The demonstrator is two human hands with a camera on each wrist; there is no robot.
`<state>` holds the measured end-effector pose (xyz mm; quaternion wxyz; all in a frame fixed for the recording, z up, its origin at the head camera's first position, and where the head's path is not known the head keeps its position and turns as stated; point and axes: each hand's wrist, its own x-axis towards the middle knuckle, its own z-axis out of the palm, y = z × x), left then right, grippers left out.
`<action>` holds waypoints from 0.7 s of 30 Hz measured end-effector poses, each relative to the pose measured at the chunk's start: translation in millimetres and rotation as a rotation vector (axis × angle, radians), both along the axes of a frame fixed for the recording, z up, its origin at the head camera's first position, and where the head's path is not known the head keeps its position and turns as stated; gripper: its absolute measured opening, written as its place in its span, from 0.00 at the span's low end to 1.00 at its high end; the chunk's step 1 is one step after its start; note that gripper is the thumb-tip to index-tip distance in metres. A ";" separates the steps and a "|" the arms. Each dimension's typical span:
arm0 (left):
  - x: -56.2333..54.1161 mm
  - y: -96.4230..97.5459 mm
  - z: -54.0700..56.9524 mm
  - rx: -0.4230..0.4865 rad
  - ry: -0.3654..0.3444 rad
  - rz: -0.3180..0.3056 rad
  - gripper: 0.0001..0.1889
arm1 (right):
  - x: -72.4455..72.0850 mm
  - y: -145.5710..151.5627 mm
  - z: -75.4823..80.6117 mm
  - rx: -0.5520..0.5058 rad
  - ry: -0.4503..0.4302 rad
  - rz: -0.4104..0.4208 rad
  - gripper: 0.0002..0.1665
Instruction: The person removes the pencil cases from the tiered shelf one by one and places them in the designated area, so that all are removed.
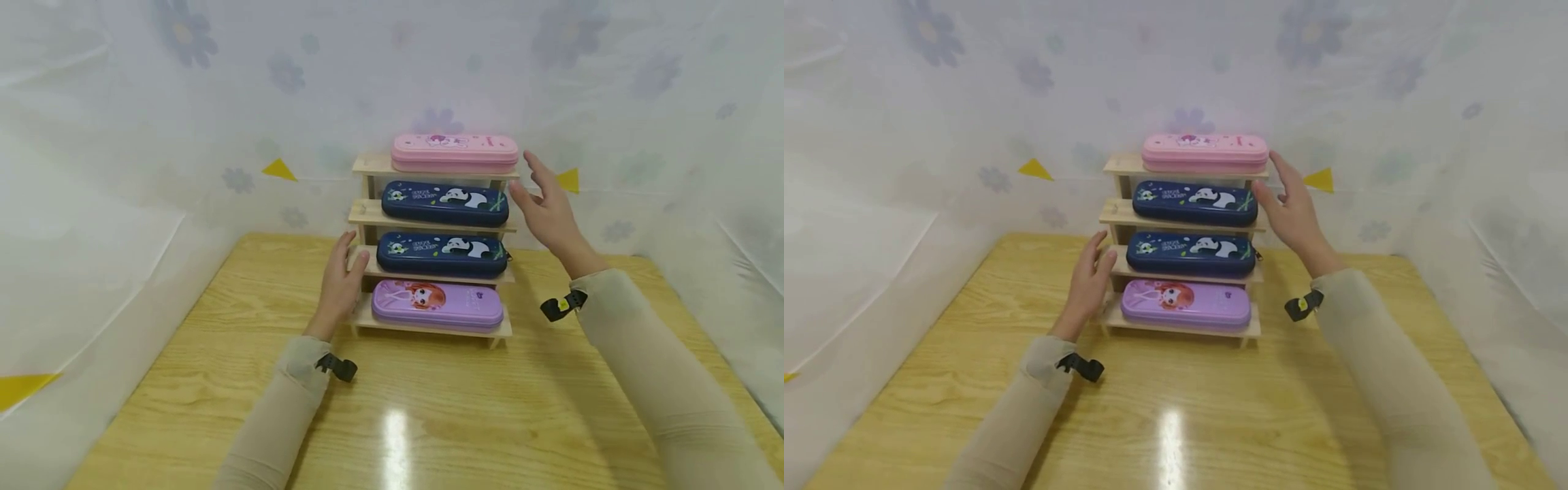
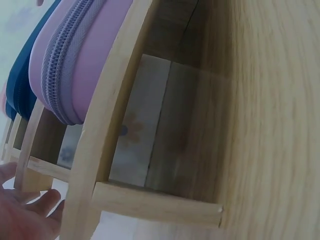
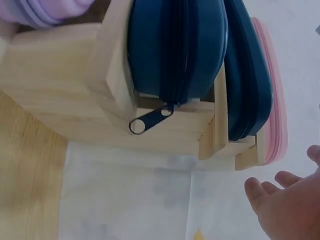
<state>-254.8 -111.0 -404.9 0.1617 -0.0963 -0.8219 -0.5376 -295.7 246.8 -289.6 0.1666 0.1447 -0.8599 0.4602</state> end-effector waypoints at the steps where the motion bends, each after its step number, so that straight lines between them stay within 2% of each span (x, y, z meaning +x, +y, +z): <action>1: -0.3 0.4 -1.3 0.019 0.001 0.005 0.29 | -2.3 0.0 1.3 0.001 0.002 -0.006 0.40; 5: -2.9 1.3 -6.6 0.074 0.010 0.022 0.28 | -12.2 -1.6 8.9 0.026 0.019 -0.018 0.41; 10: -7.0 2.2 -13.8 0.074 0.017 0.037 0.29 | -24.0 -4.6 18.2 0.067 0.025 -0.022 0.43; 17: -8.1 5.6 -20.8 0.079 0.003 0.054 0.29 | -38.3 -6.8 22.1 0.111 -0.016 -0.050 0.45; 21: -7.4 6.5 -20.3 0.087 0.010 0.078 0.28 | -45.7 -8.7 24.5 0.091 -0.042 -0.044 0.45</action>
